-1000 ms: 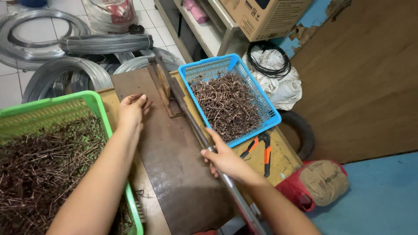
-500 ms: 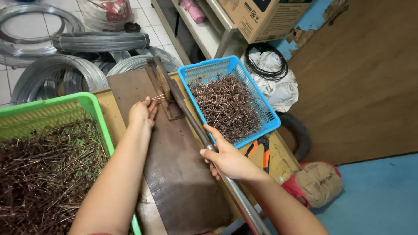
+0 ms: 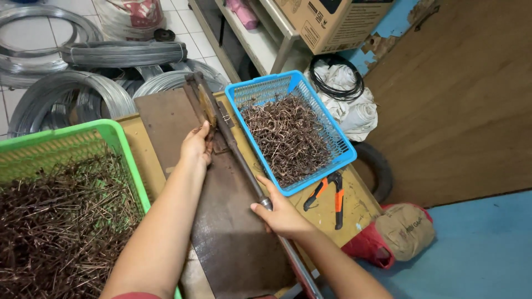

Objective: Using a manual bending jig to shape small metal wire pieces into clips.

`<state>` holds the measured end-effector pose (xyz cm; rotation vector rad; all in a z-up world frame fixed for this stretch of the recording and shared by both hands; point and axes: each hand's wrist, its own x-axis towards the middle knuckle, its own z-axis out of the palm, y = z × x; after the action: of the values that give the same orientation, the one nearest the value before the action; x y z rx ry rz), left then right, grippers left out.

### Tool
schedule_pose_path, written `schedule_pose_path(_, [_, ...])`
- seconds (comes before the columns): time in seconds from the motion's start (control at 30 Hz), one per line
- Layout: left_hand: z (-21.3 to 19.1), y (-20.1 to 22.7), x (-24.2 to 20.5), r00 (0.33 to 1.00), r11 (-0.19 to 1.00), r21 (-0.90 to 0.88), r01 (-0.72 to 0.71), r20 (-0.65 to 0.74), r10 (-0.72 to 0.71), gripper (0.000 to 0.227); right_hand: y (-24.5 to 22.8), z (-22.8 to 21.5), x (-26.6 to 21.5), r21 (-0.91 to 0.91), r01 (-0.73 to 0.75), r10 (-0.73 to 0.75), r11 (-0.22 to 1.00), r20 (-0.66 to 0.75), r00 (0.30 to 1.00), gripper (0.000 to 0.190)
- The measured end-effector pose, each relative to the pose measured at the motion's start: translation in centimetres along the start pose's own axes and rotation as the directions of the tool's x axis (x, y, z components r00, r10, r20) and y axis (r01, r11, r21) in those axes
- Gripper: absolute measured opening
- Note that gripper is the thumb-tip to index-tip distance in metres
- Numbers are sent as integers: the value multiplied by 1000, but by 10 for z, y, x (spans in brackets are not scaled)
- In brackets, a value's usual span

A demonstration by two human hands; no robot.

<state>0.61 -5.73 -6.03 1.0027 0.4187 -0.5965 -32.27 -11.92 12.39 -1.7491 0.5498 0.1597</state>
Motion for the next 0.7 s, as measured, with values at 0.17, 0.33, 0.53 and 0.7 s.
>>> schedule_pose_path(0.17, [-6, 18, -16, 1000, 999, 34, -7, 20, 7, 37, -15, 3, -10, 22, -2, 2, 1000, -21, 1000, 79])
schedule_pose_path(0.33, [-18, 14, 10, 999, 999, 37, 24, 42, -26, 56, -6, 3, -6, 47, -4, 5, 999, -24, 1000, 75])
schedule_pose_path(0.53, [-17, 6, 18, 999, 999, 50, 21, 48, -24, 57, -4, 7, -5, 86, -1, 3, 996, -20, 1000, 74])
schedule_pose_path(0.7, [-13, 11, 7, 999, 997, 76, -4, 45, 1, 50, -31, 11, -16, 74, -37, 41, 997, -56, 998, 73])
